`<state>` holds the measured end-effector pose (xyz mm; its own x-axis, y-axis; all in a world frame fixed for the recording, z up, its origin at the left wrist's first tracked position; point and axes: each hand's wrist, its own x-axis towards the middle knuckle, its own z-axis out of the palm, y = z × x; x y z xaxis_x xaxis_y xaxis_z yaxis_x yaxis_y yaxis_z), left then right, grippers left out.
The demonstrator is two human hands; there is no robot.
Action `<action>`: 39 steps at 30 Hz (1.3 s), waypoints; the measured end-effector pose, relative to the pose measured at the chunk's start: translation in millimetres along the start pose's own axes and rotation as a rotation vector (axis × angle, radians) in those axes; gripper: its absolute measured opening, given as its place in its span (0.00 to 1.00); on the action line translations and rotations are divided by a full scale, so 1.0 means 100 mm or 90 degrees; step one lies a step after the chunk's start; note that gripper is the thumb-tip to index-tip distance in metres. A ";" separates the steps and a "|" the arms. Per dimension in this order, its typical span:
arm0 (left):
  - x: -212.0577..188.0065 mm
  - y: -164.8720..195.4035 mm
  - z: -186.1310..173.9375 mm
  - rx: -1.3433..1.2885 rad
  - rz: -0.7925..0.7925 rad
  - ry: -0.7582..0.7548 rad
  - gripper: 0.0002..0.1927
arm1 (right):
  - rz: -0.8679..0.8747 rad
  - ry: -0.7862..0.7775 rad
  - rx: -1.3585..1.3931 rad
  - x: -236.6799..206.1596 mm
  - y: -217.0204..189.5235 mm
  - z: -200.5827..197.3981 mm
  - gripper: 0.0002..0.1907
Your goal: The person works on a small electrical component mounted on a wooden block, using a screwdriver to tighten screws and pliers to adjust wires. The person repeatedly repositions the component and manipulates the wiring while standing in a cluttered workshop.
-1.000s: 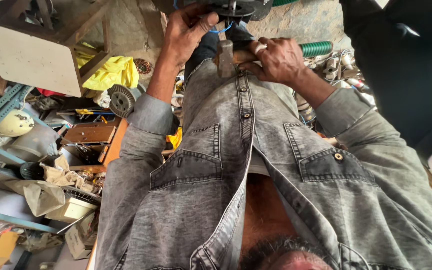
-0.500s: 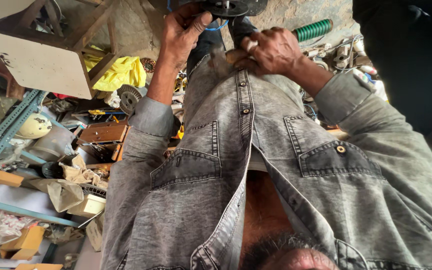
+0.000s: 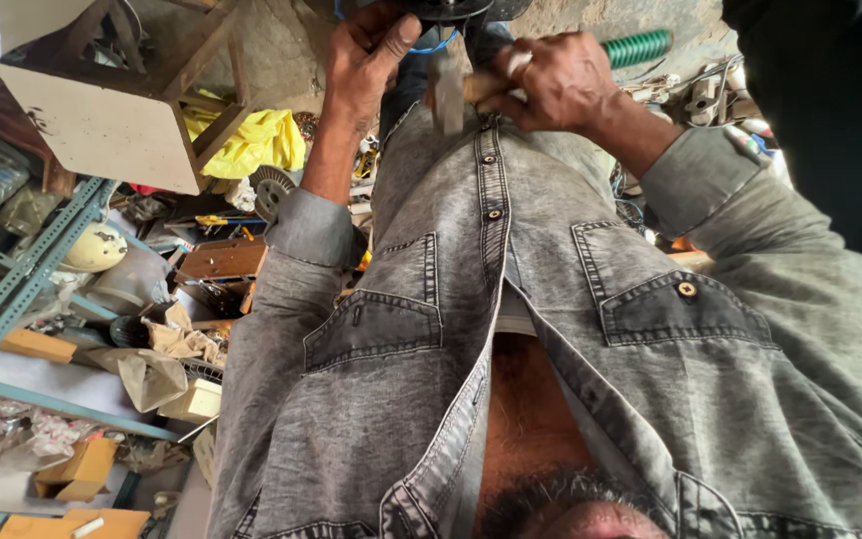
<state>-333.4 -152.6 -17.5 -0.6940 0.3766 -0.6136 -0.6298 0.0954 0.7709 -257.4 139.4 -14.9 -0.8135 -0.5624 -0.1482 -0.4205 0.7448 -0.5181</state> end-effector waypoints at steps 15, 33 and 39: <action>0.06 0.04 -0.04 -0.006 0.153 -0.020 0.21 | 0.112 -0.071 0.126 0.08 -0.08 -0.04 0.24; 0.10 0.07 -0.08 -0.008 0.163 0.007 0.20 | 0.080 -0.011 0.092 0.14 -0.07 -0.05 0.25; 0.12 0.08 -0.07 -0.027 0.139 0.000 0.20 | 0.081 -0.028 0.026 0.16 -0.04 -0.03 0.27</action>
<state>-348.8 -153.5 -19.9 -0.8156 0.3837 -0.4331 -0.4787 -0.0270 0.8776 -269.5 128.7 -12.8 -0.8404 -0.4803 -0.2509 -0.2982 0.7964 -0.5261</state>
